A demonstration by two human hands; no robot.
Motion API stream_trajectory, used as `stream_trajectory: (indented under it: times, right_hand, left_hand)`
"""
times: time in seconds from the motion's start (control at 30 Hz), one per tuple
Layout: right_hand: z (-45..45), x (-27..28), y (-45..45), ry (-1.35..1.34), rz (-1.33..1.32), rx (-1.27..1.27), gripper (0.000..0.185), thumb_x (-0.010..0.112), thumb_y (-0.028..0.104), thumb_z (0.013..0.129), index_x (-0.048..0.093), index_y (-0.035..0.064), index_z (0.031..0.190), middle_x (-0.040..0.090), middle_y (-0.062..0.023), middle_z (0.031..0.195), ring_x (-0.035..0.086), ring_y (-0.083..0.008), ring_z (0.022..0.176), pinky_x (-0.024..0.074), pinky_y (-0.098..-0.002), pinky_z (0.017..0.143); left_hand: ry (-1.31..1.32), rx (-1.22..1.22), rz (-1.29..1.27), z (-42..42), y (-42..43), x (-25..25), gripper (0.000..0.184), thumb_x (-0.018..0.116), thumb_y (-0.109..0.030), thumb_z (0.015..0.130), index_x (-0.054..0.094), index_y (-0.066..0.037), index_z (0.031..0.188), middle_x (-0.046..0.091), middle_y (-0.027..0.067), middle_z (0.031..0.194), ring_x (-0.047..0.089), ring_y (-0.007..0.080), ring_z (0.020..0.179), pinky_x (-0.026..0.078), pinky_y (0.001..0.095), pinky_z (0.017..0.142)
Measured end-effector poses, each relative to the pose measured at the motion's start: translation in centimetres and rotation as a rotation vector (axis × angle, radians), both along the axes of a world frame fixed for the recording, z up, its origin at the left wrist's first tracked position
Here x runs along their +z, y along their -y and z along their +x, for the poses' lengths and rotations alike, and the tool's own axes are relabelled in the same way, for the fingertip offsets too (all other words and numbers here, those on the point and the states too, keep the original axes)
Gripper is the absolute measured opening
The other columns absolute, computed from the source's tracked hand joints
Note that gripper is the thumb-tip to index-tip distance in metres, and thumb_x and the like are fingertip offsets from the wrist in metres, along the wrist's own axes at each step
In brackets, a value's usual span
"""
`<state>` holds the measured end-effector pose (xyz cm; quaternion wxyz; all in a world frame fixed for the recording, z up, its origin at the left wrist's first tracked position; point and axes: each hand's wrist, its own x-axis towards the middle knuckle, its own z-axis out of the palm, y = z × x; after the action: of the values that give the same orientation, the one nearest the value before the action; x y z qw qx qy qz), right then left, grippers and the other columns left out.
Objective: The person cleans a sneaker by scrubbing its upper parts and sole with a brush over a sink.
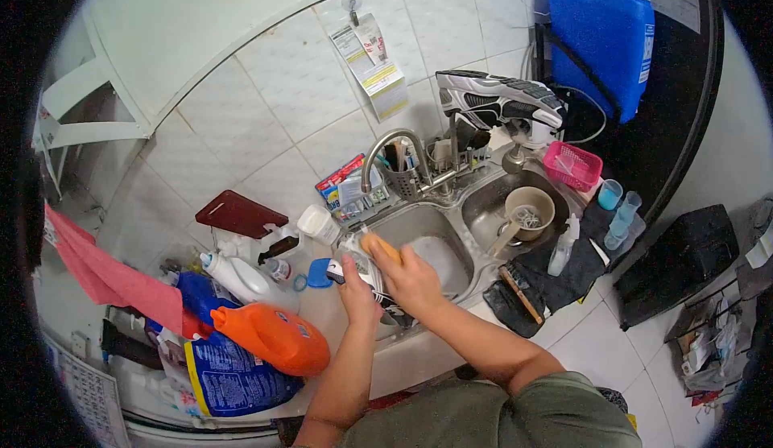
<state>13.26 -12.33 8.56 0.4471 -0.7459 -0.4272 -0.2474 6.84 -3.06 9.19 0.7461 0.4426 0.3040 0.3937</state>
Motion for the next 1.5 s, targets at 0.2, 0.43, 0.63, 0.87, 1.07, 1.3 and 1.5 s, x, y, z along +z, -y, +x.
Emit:
stream_trajectory:
  times: [0.2, 0.43, 0.63, 0.87, 1.07, 1.3, 1.5]
  right_hand:
    - [-1.5, -2.8, 2.4, -0.074, -0.104, -0.031, 0.062, 0.069, 0.013, 0.083, 0.054, 0.0271, 0.141, 0.049, -0.0115, 0.081, 0.058, -0.0305, 0.062, 0.051, -0.0407, 0.055]
    - [-1.3, -5.9, 3.9, -0.045, -0.056, 0.072, 0.057, 0.068, 0.013, 0.083, 0.057, 0.0262, 0.137, 0.051, -0.0116, 0.082, 0.058, -0.0303, 0.06, 0.0507, -0.0403, 0.053]
    - [0.0, 2.0, -0.6, 0.029, 0.027, 0.002, 0.053, 0.069, 0.014, 0.084, 0.059, 0.0243, 0.136, 0.051, -0.011, 0.083, 0.058, -0.0292, 0.058, 0.0485, -0.0388, 0.05]
    - [-0.6, -7.5, 6.1, -0.069, -0.235, 0.003, 0.054, 0.071, 0.017, 0.08, 0.061, 0.03, 0.131, 0.05, -0.0084, 0.081, 0.059, -0.0277, 0.058, 0.0516, -0.0386, 0.051]
    - [-1.0, 1.3, -0.8, -0.024, 0.079, 0.053, 0.051, 0.068, 0.013, 0.08, 0.063, 0.027, 0.13, 0.05, -0.0103, 0.08, 0.057, -0.0277, 0.057, 0.0513, -0.0397, 0.05]
    - [-1.6, -4.5, 2.4, -0.052, 0.024, 0.092, 0.054, 0.066, 0.012, 0.081, 0.061, 0.0275, 0.133, 0.048, -0.0105, 0.078, 0.057, -0.0294, 0.058, 0.049, -0.0412, 0.05]
    - [-0.8, 2.0, -0.3, 0.064, 0.0, 0.081, 0.056, 0.072, 0.014, 0.081, 0.06, 0.0265, 0.134, 0.05, -0.0092, 0.08, 0.055, -0.0279, 0.058, 0.0467, -0.0375, 0.049]
  left_hand:
    - [0.093, -0.007, -0.057, -0.4, 0.0, -0.1, 0.046, 0.05, -0.042, 0.102, 0.057, -0.001, 0.122, 0.065, 0.0088, 0.115, 0.065, 0.0196, 0.099, 0.052, 0.0355, 0.086]
    - [-0.041, 0.04, -0.053, -1.3, 0.7, 1.5, 0.047, 0.051, -0.041, 0.102, 0.058, 0.001, 0.12, 0.065, 0.008, 0.108, 0.064, 0.0182, 0.094, 0.052, 0.0334, 0.081]
    - [0.178, -0.006, 0.125, -0.4, 0.5, -1.3, 0.045, 0.051, -0.038, 0.102, 0.053, 0.0, 0.126, 0.064, 0.0107, 0.119, 0.064, 0.0222, 0.105, 0.052, 0.0367, 0.088]
    - [0.107, 0.131, 0.023, -1.7, -4.6, -6.1, 0.05, 0.055, -0.04, 0.1, 0.054, 0.003, 0.126, 0.059, 0.011, 0.123, 0.057, 0.0198, 0.109, 0.046, 0.0354, 0.095]
    - [0.117, 0.048, 0.108, -0.6, 0.2, -1.9, 0.05, 0.051, -0.039, 0.102, 0.049, 0.002, 0.13, 0.058, 0.0115, 0.124, 0.058, 0.0208, 0.109, 0.047, 0.0351, 0.094]
    - [0.167, 0.07, 0.028, -0.7, -1.0, -3.3, 0.05, 0.05, -0.038, 0.102, 0.048, 0.002, 0.131, 0.058, 0.0109, 0.124, 0.059, 0.0207, 0.11, 0.047, 0.0356, 0.094]
    - [0.091, -0.019, 0.079, -1.5, 0.1, -0.7, 0.048, 0.049, -0.039, 0.103, 0.051, 0.001, 0.128, 0.06, 0.0094, 0.121, 0.058, 0.0189, 0.11, 0.046, 0.035, 0.095]
